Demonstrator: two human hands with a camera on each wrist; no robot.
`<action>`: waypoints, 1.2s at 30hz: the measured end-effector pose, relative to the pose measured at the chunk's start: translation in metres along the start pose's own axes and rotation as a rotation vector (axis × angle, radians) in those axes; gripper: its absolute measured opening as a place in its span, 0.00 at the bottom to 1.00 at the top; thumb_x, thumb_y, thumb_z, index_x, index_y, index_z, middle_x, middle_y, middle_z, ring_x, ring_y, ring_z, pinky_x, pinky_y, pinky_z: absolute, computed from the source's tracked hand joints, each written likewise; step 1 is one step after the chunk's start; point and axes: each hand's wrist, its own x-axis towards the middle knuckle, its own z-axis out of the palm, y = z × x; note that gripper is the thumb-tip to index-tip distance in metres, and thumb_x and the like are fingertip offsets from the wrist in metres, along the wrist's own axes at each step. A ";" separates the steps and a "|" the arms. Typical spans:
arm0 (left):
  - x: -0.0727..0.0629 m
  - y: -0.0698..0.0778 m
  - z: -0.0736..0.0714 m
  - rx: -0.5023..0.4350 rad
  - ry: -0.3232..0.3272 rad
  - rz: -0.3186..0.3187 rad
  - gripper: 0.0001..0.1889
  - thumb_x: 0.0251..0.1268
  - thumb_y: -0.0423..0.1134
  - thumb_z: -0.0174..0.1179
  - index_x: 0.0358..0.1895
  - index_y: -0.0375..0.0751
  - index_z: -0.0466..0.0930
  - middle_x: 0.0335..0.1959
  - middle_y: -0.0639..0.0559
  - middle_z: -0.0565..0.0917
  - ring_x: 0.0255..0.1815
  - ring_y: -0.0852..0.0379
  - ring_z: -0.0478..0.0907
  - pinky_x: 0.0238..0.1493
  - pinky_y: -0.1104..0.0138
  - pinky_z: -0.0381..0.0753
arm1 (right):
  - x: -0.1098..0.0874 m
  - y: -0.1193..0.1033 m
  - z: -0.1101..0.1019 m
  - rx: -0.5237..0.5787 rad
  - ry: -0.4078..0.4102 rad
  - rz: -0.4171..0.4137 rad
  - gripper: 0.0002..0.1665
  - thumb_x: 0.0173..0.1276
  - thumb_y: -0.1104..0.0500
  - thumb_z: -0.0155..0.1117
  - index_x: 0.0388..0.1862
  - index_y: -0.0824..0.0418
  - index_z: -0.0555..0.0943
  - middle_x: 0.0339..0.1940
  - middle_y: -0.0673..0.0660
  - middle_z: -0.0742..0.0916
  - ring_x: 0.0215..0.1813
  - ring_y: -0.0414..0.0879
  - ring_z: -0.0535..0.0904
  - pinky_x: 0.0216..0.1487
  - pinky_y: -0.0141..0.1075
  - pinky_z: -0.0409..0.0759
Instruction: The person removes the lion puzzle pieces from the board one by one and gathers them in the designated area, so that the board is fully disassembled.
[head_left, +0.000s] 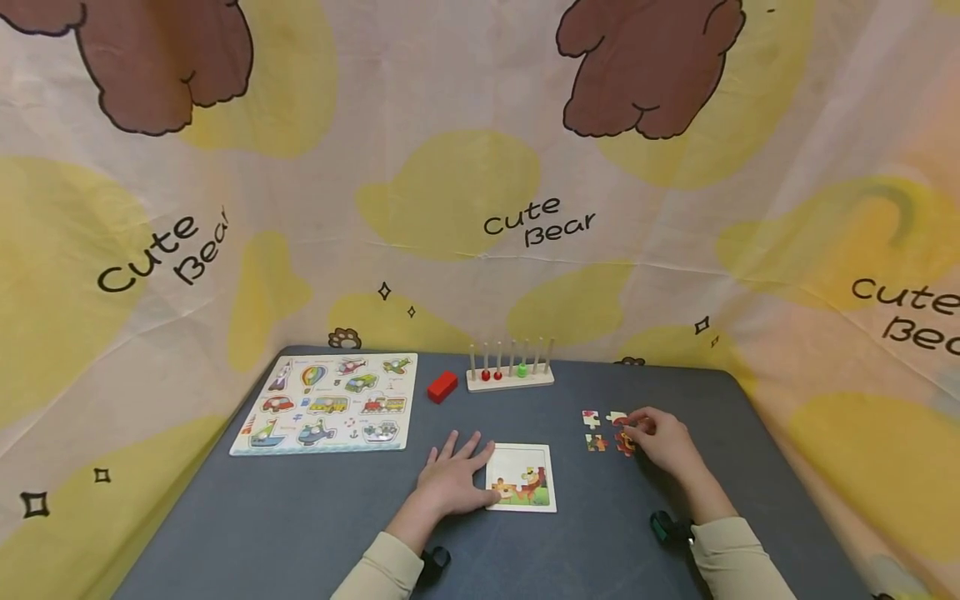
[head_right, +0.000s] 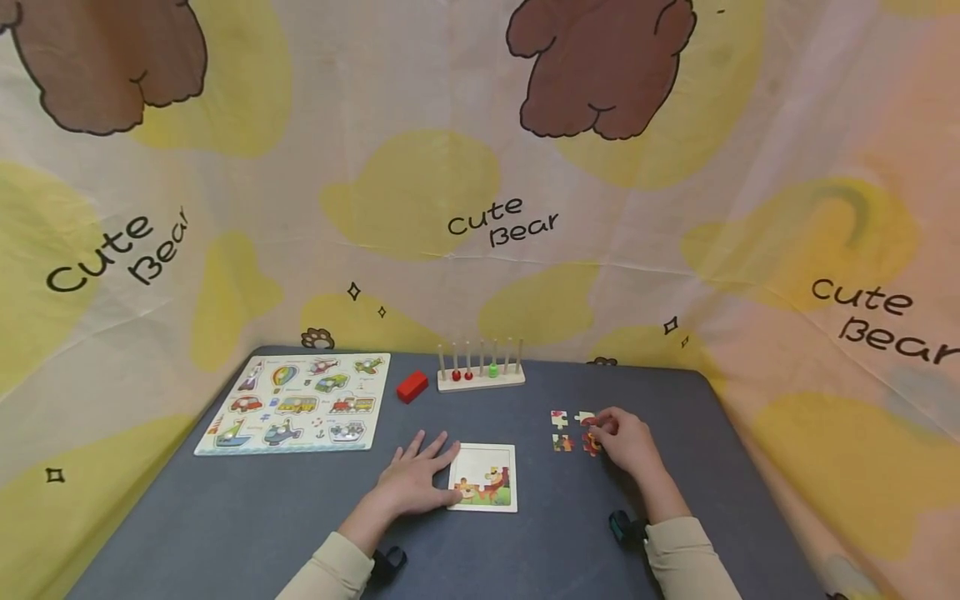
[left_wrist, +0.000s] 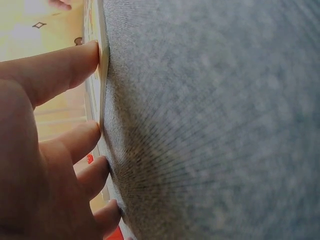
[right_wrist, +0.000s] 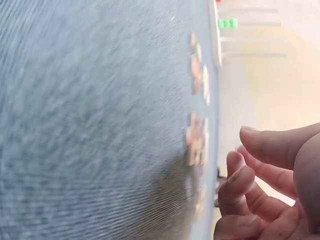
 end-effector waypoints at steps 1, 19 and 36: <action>0.000 0.000 0.000 0.001 -0.001 -0.001 0.44 0.58 0.62 0.66 0.77 0.55 0.65 0.81 0.49 0.60 0.83 0.36 0.44 0.77 0.35 0.47 | 0.000 -0.003 -0.001 0.000 -0.002 -0.012 0.15 0.72 0.56 0.66 0.52 0.64 0.82 0.33 0.55 0.84 0.30 0.47 0.75 0.29 0.37 0.73; -0.001 0.001 -0.003 -0.021 -0.028 -0.029 0.43 0.58 0.62 0.66 0.78 0.56 0.64 0.81 0.50 0.59 0.83 0.36 0.43 0.77 0.35 0.44 | -0.011 -0.045 0.015 0.063 -0.021 -0.142 0.13 0.69 0.59 0.69 0.49 0.63 0.84 0.32 0.53 0.85 0.31 0.44 0.79 0.29 0.35 0.77; -0.001 0.004 -0.006 -0.012 -0.038 -0.038 0.43 0.59 0.62 0.66 0.78 0.56 0.64 0.81 0.50 0.59 0.84 0.37 0.43 0.77 0.35 0.45 | -0.024 -0.065 0.042 0.105 -0.074 -0.124 0.08 0.67 0.59 0.71 0.44 0.57 0.86 0.28 0.51 0.82 0.27 0.44 0.74 0.26 0.35 0.75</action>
